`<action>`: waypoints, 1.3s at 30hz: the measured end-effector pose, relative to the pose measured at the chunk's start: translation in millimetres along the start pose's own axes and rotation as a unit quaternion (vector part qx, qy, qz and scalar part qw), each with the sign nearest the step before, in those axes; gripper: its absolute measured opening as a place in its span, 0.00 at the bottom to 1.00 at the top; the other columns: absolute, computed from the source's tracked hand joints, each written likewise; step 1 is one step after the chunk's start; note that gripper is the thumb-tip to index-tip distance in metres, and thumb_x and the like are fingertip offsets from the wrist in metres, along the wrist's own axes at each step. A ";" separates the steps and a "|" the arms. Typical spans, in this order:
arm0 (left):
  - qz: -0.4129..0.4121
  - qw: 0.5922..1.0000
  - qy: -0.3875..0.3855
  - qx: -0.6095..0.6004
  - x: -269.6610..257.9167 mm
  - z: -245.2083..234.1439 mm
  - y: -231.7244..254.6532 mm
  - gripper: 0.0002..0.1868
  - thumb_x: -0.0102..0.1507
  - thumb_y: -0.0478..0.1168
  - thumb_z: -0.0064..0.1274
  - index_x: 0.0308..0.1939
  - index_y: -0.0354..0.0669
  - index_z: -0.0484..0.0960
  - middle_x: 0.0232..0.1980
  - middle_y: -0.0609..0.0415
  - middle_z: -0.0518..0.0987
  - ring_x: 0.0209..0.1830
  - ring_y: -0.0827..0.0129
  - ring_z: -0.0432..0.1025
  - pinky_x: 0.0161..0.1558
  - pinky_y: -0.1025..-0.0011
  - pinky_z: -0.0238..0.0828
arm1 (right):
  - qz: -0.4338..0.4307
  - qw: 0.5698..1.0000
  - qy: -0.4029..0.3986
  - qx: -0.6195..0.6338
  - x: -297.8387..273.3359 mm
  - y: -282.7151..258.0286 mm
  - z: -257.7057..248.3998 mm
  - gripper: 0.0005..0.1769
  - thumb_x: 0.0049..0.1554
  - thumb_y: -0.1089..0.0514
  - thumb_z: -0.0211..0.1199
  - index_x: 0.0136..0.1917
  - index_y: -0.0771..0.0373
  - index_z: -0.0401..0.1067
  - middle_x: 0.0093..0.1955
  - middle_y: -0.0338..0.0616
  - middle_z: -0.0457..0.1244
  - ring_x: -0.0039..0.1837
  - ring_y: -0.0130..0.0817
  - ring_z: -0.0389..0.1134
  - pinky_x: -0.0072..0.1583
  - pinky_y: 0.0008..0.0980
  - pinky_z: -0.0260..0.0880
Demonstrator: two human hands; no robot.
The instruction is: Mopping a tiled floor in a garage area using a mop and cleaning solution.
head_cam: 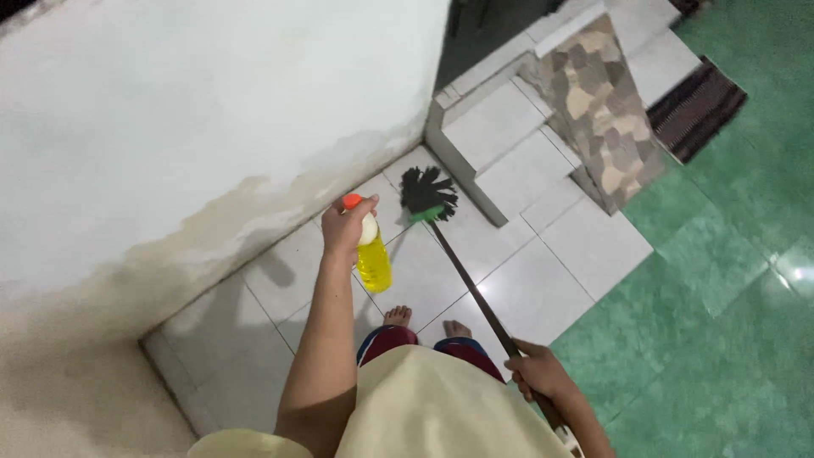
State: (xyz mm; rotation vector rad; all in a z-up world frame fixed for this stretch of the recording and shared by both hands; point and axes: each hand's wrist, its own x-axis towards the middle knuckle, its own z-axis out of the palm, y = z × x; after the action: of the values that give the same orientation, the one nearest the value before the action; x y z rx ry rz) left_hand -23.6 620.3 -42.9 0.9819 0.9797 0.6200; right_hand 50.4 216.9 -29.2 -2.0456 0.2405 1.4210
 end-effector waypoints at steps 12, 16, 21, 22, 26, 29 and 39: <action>-0.030 0.996 0.088 -0.004 -66.0 66.4 -23.5 0.14 0.55 0.41 0.68 0.35 0.37 0.81 0.31 0.53 0.80 0.27 0.72 0.73 0.30 0.71 0.71 | 0.043 0.996 -0.030 0.068 97.7 41.7 -86.5 0.31 0.55 0.65 0.60 0.72 0.66 0.69 0.26 0.42 0.56 0.25 0.31 0.53 0.29 0.34 0.53; -0.074 0.989 0.123 0.040 -92.9 99.1 -43.7 0.14 0.55 0.42 0.67 0.38 0.38 0.81 0.33 0.53 0.82 0.30 0.72 0.76 0.33 0.72 0.74 | -0.007 0.993 -0.103 0.054 163.0 15.8 -97.0 0.13 0.57 0.61 0.58 0.56 0.67 0.70 0.25 0.42 0.55 0.24 0.31 0.52 0.28 0.34 0.55; -0.089 0.989 0.116 0.019 -125.4 123.5 -52.5 0.14 0.55 0.41 0.67 0.39 0.39 0.82 0.34 0.53 0.82 0.32 0.71 0.77 0.34 0.71 0.75 | -0.002 0.987 -0.100 0.128 210.8 -64.0 -81.2 0.04 0.59 0.61 0.58 0.44 0.64 0.70 0.25 0.40 0.54 0.24 0.28 0.50 0.28 0.31 0.51; -0.089 0.988 0.123 0.017 -132.8 125.1 -53.6 0.14 0.55 0.41 0.67 0.39 0.39 0.82 0.34 0.53 0.82 0.32 0.71 0.77 0.34 0.71 0.75 | -0.002 0.987 -0.103 0.122 212.6 -73.3 -81.7 0.04 0.59 0.61 0.58 0.44 0.64 0.70 0.25 0.40 0.54 0.24 0.28 0.50 0.28 0.31 0.51; -0.106 0.986 0.131 0.012 -157.0 123.4 -58.2 0.14 0.56 0.41 0.66 0.39 0.38 0.81 0.33 0.53 0.81 0.30 0.70 0.74 0.32 0.69 0.73 | -0.020 0.988 -0.129 0.076 209.8 -90.4 -85.0 0.02 0.59 0.63 0.57 0.44 0.63 0.70 0.26 0.39 0.54 0.25 0.27 0.51 0.29 0.30 0.52; -0.094 0.985 0.146 -0.007 -166.9 112.0 -63.6 0.14 0.55 0.40 0.67 0.39 0.37 0.81 0.33 0.53 0.81 0.30 0.71 0.75 0.32 0.70 0.74 | -0.064 0.988 -0.140 0.008 206.2 -74.5 -102.0 0.03 0.58 0.65 0.58 0.42 0.67 0.67 0.25 0.42 0.55 0.25 0.29 0.54 0.28 0.32 0.54; -0.089 0.977 0.192 -0.001 -179.0 93.1 -50.0 0.14 0.56 0.41 0.65 0.40 0.38 0.81 0.33 0.53 0.81 0.31 0.70 0.76 0.34 0.70 0.75 | 0.000 0.994 -0.058 -0.091 8.7 -79.9 -174.8 0.27 0.57 0.64 0.57 0.69 0.66 0.71 0.26 0.44 0.57 0.25 0.30 0.53 0.29 0.34 0.53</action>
State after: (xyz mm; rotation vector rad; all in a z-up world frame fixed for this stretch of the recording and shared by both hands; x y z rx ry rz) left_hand -19.9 417.4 2.3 0.7749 1.3910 0.6735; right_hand 228.5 179.0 32.8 -2.0963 0.0636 1.6064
